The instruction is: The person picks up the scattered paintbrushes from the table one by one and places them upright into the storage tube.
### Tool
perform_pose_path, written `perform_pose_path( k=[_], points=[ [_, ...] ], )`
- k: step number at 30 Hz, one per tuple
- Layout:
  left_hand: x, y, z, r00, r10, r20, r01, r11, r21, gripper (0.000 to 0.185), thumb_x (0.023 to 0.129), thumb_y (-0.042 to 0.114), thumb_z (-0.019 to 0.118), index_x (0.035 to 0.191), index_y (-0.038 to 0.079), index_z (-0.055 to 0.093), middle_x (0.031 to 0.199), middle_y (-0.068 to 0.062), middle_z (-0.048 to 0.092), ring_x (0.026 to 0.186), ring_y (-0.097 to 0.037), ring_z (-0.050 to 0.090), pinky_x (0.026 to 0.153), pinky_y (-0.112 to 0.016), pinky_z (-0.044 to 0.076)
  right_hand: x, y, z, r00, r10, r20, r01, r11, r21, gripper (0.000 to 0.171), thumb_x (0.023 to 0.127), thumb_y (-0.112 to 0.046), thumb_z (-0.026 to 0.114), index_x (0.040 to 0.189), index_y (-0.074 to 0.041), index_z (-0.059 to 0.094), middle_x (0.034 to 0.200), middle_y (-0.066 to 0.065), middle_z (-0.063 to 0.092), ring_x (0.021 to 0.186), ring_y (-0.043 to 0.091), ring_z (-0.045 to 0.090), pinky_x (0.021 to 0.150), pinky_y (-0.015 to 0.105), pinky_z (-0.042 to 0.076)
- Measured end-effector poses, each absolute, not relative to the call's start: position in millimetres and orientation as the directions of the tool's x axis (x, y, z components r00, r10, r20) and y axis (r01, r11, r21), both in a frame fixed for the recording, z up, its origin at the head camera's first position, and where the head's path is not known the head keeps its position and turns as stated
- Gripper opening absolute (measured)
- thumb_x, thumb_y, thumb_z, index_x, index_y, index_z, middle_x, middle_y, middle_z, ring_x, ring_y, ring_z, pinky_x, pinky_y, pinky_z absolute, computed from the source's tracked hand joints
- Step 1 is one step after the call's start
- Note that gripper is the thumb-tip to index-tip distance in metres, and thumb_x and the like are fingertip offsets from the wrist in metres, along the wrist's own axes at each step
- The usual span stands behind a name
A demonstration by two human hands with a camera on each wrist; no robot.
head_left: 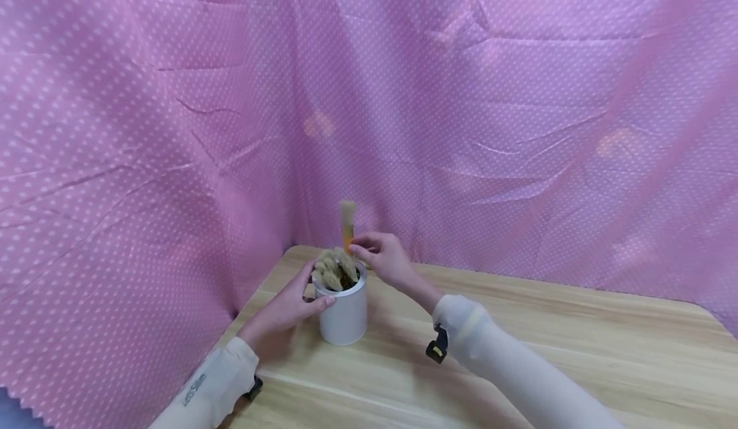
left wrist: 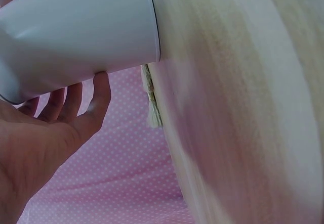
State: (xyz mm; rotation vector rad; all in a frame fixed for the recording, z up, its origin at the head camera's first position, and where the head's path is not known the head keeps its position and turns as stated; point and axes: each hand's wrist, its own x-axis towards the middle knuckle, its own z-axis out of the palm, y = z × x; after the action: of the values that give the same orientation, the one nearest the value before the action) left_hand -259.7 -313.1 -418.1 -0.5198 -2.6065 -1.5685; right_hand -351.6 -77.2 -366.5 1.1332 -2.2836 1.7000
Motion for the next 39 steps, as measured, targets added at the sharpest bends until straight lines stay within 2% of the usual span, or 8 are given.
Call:
perform_pose_path(
  k=[3,10,18,22,26,31,34,39],
  points=[
    [-258.5,-311.6,-418.9,-0.943,0.252,0.217,0.31,0.429,0.849,0.088,0.095,0.035,0.074,0.161,0.02,0.018,0.161,-0.011,0.027,0.145,-0.034,0.028,0.108,-0.06,0.038,-351.3,-70.6,-372.6,-0.708,-0.555,0.437,-0.608,0.165,-0.776,0.024,0.1,-0.028,0.068,0.114,-0.01,0.077,0.107,-0.001,0.075,0.095,0.018,0.07,0.083,0.032,0.058],
    [-257.0,-310.6,-418.6,-0.951,0.227,0.21,0.294,0.455,0.841,0.085,0.095,0.037,0.074,0.159,0.019,0.022,0.16,-0.015,0.028,0.145,-0.035,0.029,0.109,-0.06,0.038,-358.2,-51.5,-385.5,-0.727,-0.539,0.425,-0.554,0.096,-0.827,0.034,0.104,-0.038,0.061,0.115,-0.011,0.077,0.108,0.004,0.075,0.107,0.027,0.068,0.093,0.045,0.055],
    [-258.9,-311.5,-419.0,-0.948,0.235,0.216,0.308,0.49,0.815,0.085,0.094,0.038,0.075,0.159,0.018,0.023,0.158,-0.014,0.032,0.143,-0.036,0.032,0.106,-0.057,0.042,-380.5,-25.4,-408.9,-0.743,-0.522,0.419,-0.575,0.177,-0.799,0.03,0.105,-0.033,0.059,0.111,-0.01,0.077,0.107,0.011,0.074,0.103,0.028,0.069,0.086,0.043,0.057],
    [-258.2,-312.2,-417.1,-0.951,0.226,0.21,0.299,0.504,0.81,0.087,0.093,0.038,0.076,0.159,0.016,0.023,0.156,-0.015,0.034,0.142,-0.036,0.035,0.105,-0.054,0.045,-393.6,-14.3,-419.5,-0.771,-0.494,0.401,-0.576,0.276,-0.769,0.029,0.105,-0.031,0.06,0.112,-0.009,0.077,0.104,0.004,0.075,0.1,0.026,0.069,0.082,0.041,0.058],
    [-255.8,-314.8,-412.7,-0.955,0.229,0.186,0.281,0.516,0.809,0.089,0.092,0.037,0.077,0.158,0.01,0.023,0.155,-0.021,0.035,0.14,-0.04,0.036,0.104,-0.052,0.047,-404.3,-8.8,-428.7,-0.796,-0.476,0.374,-0.565,0.364,-0.74,0.024,0.103,-0.024,0.063,0.111,-0.006,0.077,0.104,0.003,0.075,0.099,0.023,0.069,0.083,0.04,0.058],
    [-253.5,-330.2,-408.0,-0.967,0.189,0.173,0.25,0.547,0.799,0.091,0.09,0.04,0.078,0.159,0.014,0.023,0.157,-0.022,0.033,0.142,-0.043,0.034,0.108,-0.06,0.038,-413.9,-7.4,-438.0,-0.819,-0.46,0.343,-0.541,0.417,-0.73,0.021,0.101,-0.02,0.065,0.109,-0.005,0.078,0.104,0.003,0.075,0.102,0.024,0.068,0.087,0.041,0.056],
    [-257.3,-342.9,-409.2,-0.966,0.168,0.196,0.256,0.541,0.801,0.092,0.092,0.042,0.075,0.161,0.019,0.02,0.161,-0.02,0.027,0.144,-0.044,0.027,0.112,-0.066,0.026,-420.4,-7.7,-442.1,-0.823,-0.458,0.335,-0.537,0.44,-0.719,0.019,0.1,-0.017,0.067,0.107,-0.004,0.078,0.102,0.002,0.075,0.099,0.022,0.067,0.085,0.04,0.056],
    [-262.9,-356.6,-411.0,-0.978,0.124,0.168,0.208,0.543,0.814,0.098,0.093,0.048,0.071,0.164,0.021,0.008,0.165,-0.022,0.014,0.149,-0.044,0.013,0.114,-0.069,0.01,-430.2,-9.7,-446.0,-0.784,-0.502,0.364,-0.602,0.473,-0.644,0.015,0.095,-0.009,0.07,0.104,0.001,0.076,0.095,0.003,0.074,0.091,0.02,0.067,0.082,0.039,0.056]
  ],
)
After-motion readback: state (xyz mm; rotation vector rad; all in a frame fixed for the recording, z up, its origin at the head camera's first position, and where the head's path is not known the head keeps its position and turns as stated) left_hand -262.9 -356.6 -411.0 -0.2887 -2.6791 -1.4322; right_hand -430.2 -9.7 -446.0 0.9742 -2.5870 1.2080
